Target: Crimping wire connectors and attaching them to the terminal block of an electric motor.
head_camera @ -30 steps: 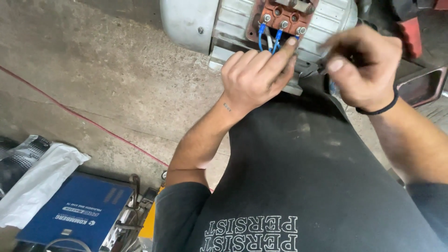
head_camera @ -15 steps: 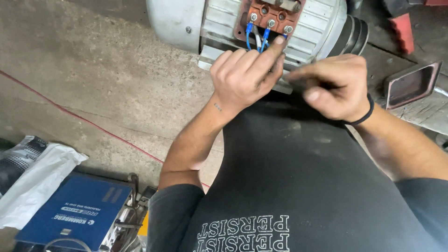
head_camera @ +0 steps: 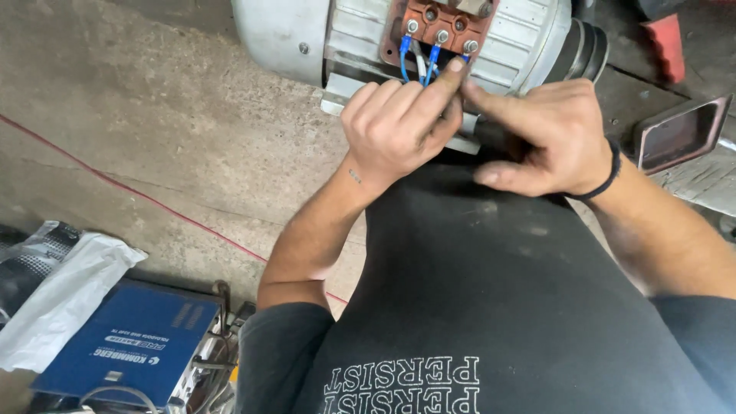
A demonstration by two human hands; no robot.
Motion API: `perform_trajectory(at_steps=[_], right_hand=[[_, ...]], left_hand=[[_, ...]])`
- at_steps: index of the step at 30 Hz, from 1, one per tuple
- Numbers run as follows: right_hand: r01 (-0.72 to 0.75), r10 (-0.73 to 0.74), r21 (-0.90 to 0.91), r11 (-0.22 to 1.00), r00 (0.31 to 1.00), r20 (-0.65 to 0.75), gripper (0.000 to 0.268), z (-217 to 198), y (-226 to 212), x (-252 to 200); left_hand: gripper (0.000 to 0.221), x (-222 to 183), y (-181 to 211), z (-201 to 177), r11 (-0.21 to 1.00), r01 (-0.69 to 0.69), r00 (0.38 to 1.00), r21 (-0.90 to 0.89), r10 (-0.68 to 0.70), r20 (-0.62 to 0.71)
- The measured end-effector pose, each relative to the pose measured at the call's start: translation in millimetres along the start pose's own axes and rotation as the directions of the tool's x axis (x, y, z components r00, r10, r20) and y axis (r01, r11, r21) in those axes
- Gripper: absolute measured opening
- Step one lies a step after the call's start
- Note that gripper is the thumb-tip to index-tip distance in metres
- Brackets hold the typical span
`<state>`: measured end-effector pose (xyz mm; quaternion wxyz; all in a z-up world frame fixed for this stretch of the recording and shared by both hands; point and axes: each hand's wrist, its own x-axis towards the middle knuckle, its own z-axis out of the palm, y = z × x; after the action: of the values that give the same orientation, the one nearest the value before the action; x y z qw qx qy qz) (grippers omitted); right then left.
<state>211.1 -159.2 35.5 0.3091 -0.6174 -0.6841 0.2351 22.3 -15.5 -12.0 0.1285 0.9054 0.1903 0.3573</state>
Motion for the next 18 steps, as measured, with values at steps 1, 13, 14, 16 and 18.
perform_trajectory(at_steps=[1, 13, 14, 16, 18], right_hand=[[0.001, -0.001, 0.003, 1.000, 1.000, 0.004, 0.085, -2.0, -2.5, 1.5], [-0.310, 0.305, 0.109, 0.944, 0.950, 0.067, 0.105, -0.8, -6.6, 5.9], [-0.157, 0.155, 0.076, 0.985, 0.987, 0.029, 0.098, 2.1, -2.7, 2.5], [-0.006, 0.006, 0.030, 1.000, 1.000, -0.011, 0.095, 4.4, -2.4, 0.0], [-0.164, 0.178, 0.131, 0.978, 0.979, -0.104, 0.068, -0.2, -7.0, 0.6]], left_hand=[[0.037, 3.0, 0.9, -1.5, 1.000, 0.004, 1.000, 0.002, -0.004, 0.001], [0.025, 12.0, 2.9, -6.0, 1.000, 0.019, 1.000, -0.023, -0.020, -0.017], [0.024, 14.0, 3.2, -7.0, 1.000, 0.013, 1.000, -0.015, -0.013, -0.021], [0.024, 16.2, 2.7, -8.6, 1.000, -0.003, 1.000, -0.014, 0.003, -0.026], [0.020, 17.0, 3.3, -6.8, 1.000, -0.003, 0.999, -0.014, 0.002, -0.036]])
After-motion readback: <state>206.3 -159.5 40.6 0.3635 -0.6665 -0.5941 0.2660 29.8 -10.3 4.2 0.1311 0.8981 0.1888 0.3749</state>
